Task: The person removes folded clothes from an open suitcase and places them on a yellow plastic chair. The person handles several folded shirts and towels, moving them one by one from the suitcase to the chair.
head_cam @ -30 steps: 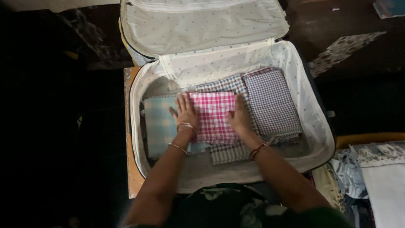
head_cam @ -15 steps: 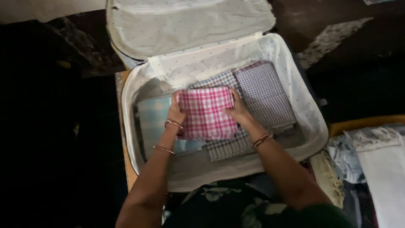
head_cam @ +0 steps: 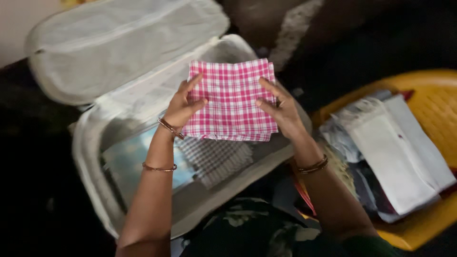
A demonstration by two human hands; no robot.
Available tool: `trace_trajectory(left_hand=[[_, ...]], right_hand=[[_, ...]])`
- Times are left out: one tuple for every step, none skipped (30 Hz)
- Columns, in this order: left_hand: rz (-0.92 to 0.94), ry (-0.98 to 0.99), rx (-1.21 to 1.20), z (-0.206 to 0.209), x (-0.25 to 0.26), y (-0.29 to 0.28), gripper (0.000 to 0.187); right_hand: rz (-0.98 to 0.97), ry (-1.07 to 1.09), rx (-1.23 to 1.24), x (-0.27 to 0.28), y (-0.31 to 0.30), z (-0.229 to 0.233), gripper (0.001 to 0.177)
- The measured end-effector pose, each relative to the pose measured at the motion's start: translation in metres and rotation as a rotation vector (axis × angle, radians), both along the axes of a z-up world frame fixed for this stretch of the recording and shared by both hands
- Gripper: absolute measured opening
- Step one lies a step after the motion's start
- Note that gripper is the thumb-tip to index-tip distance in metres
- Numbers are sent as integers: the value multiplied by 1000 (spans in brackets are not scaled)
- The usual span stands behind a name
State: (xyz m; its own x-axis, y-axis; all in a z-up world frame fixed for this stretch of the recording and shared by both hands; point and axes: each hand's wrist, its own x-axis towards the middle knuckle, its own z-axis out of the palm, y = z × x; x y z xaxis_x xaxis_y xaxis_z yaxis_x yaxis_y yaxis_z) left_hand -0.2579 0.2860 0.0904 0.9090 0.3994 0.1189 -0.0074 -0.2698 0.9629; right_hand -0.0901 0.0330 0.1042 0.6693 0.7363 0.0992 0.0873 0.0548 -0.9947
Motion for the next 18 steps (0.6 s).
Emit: trace_trajectory(left_hand=[[-50, -11, -53, 7, 15, -10, 77], [-99, -21, -106, 12, 31, -20, 76], [-125, -46, -75, 15, 49, -32, 75], [-150, -73, -45, 16, 66, -45, 73], [-172, -99, -16, 16, 83, -59, 72], [-222, -137, 2, 15, 101, -73, 67], [-268, -173, 20, 13, 120, -87, 62], [-313, -210, 37, 12, 138, -100, 58], [-341, -169, 42, 10, 155, -115, 58], [-369, -129, 49, 7, 173, -132, 59], [-395, -91, 56, 2, 189, -148, 60], [-438, -52, 9, -3, 202, -165, 63], [-477, -13, -35, -7, 215, -181, 67], [-516, 27, -79, -12, 228, -196, 71], [-564, 2, -36, -17, 240, -210, 74], [-612, -23, 6, -23, 254, -224, 77], [-656, -51, 48, -30, 266, -238, 80], [-670, -22, 72, -38, 278, -252, 82]], right_hand=[[-47, 0, -18, 6, -16, 4, 63], [-94, 0, -36, 13, -33, 7, 65], [-142, 0, -53, 19, -50, 10, 66], [-199, -1, -72, 24, -68, 13, 66], [-253, -1, -92, 28, -86, 14, 66], [-307, -1, -111, 32, -104, 16, 66], [-356, 40, -69, 34, -120, 16, 66], [-405, 79, -25, 37, -137, 16, 66], [-452, 117, 20, 39, -153, 17, 66], [-497, 104, -24, 41, -170, 17, 66], [-541, 90, -69, 43, -187, 17, 66], [-585, 77, -115, 45, -203, 17, 67], [-620, 88, -107, 46, -217, 16, 66], [-654, 99, -99, 48, -231, 15, 66], [-686, 110, -91, 50, -245, 13, 65], [-718, 88, -95, 51, -258, 11, 65], [-746, 64, -100, 52, -271, 8, 65], [-774, 41, -104, 53, -284, 3, 64]])
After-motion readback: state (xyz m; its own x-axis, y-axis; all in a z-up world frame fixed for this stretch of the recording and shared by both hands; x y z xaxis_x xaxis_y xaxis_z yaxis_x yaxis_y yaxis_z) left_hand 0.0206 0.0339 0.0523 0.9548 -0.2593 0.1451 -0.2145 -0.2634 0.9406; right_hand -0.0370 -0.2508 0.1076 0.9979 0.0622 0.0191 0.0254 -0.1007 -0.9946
